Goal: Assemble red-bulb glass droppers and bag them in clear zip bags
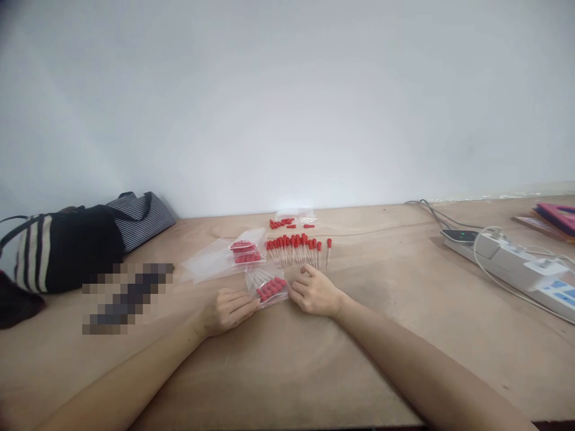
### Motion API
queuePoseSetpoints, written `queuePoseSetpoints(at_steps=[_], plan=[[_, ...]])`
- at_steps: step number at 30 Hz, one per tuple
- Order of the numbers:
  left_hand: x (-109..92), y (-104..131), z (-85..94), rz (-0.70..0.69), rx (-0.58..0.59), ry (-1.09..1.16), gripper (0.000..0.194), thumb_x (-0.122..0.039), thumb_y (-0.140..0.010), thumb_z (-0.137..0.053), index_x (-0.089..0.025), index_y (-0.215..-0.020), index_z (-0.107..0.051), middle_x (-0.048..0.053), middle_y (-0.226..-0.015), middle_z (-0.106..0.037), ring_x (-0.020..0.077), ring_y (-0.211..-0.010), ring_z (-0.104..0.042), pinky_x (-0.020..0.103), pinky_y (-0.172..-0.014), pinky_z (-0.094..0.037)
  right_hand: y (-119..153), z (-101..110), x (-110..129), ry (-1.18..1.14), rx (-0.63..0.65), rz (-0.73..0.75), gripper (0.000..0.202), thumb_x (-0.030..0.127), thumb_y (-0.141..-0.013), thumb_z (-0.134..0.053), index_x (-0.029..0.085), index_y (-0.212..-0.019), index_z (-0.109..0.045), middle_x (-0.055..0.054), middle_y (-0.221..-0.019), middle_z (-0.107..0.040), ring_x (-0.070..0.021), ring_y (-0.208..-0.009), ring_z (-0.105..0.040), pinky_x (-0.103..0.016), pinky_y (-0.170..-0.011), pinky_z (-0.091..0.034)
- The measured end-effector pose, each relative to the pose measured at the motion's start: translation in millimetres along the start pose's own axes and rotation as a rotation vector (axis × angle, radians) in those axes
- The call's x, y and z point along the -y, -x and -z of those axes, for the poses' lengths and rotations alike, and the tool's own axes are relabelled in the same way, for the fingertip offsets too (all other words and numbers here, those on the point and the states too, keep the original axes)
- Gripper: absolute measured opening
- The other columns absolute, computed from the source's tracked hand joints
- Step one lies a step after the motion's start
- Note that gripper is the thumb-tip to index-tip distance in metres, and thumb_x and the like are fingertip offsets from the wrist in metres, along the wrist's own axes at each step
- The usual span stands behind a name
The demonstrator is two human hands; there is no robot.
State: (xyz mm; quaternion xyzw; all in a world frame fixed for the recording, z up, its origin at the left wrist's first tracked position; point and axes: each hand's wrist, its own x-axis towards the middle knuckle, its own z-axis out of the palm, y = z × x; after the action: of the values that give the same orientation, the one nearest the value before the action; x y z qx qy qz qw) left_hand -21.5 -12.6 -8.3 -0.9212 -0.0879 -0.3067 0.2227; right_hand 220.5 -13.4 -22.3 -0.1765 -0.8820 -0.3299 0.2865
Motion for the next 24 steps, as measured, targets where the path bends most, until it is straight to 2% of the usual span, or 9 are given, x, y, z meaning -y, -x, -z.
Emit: queuePoseSetpoints(at_steps=[3, 7, 14, 17, 20, 24], plan=[[0, -3, 0.2, -0.064, -0.005, -0.084, 0.017, -0.011, -0.082, -0.046, -0.014, -0.069, -0.056, -0.002, -0.051, -0.056, 0.0092, -0.043, -0.049, 0.021, -0.039, -0.032, 1, 0, -1, 0.01, -0.013, 0.035, 0.027, 0.007, -0.081, -0.04, 0.015, -0.059, -0.053, 0.001, -0.054, -0.047, -0.0097, -0.054, -0.037, -0.03, -0.069, -0.032], [1, -7, -0.4, -0.071, -0.015, -0.158, 0.025, -0.009, -0.082, -0.045, -0.014, -0.059, -0.052, -0.004, -0.044, -0.049, 0.0082, -0.038, -0.043, 0.023, -0.037, -0.026, 0, 1, -2, -0.005, 0.002, 0.07, 0.027, 0.007, -0.081, -0.04, 0.015, -0.058, -0.052, 0.001, -0.055, -0.048, -0.0099, -0.056, -0.038, -0.03, -0.069, -0.032], [2, -8, -0.5, -0.08, -0.017, -0.162, 0.021, -0.008, -0.08, -0.046, -0.015, -0.062, -0.052, -0.004, -0.044, -0.05, 0.0075, -0.038, -0.043, 0.022, -0.038, -0.026, -5, -1, 2, -0.006, -0.018, -0.005, 0.021, 0.012, -0.082, -0.044, 0.015, -0.064, -0.055, 0.001, -0.057, -0.051, -0.0105, -0.059, -0.04, -0.029, -0.068, -0.031], [2, -10, -1.4, -0.061, -0.011, -0.157, 0.016, -0.011, -0.079, -0.048, -0.015, -0.065, -0.054, -0.004, -0.047, -0.053, 0.0081, -0.042, -0.048, 0.021, -0.04, -0.031, -9, -3, 4, -0.027, -0.011, 0.023, 0.025, 0.011, -0.083, -0.041, 0.015, -0.062, -0.054, 0.001, -0.057, -0.05, -0.0102, -0.058, -0.04, -0.029, -0.068, -0.032], [1, -14, -2.2, -0.038, 0.034, -0.138, 0.009, -0.014, -0.079, -0.048, -0.014, -0.078, -0.057, 0.0, -0.061, -0.061, 0.0108, -0.055, -0.056, 0.021, -0.047, -0.04, -12, -2, 5, -0.044, 0.008, 0.053, 0.029, 0.011, -0.084, -0.039, 0.015, -0.059, -0.052, 0.0, -0.058, -0.051, -0.01, -0.058, -0.04, -0.028, -0.067, -0.031], [-1, -17, -4.8, -0.063, 0.023, -0.103, 0.008, -0.012, -0.079, -0.05, -0.013, -0.083, -0.056, 0.001, -0.069, -0.064, 0.0127, -0.062, -0.059, 0.022, -0.048, -0.042, -15, -1, 8, -0.04, 0.01, 0.093, 0.03, 0.01, -0.085, -0.037, 0.015, -0.059, -0.051, 0.0, -0.059, -0.052, -0.0105, -0.06, -0.043, -0.028, -0.066, -0.03]])
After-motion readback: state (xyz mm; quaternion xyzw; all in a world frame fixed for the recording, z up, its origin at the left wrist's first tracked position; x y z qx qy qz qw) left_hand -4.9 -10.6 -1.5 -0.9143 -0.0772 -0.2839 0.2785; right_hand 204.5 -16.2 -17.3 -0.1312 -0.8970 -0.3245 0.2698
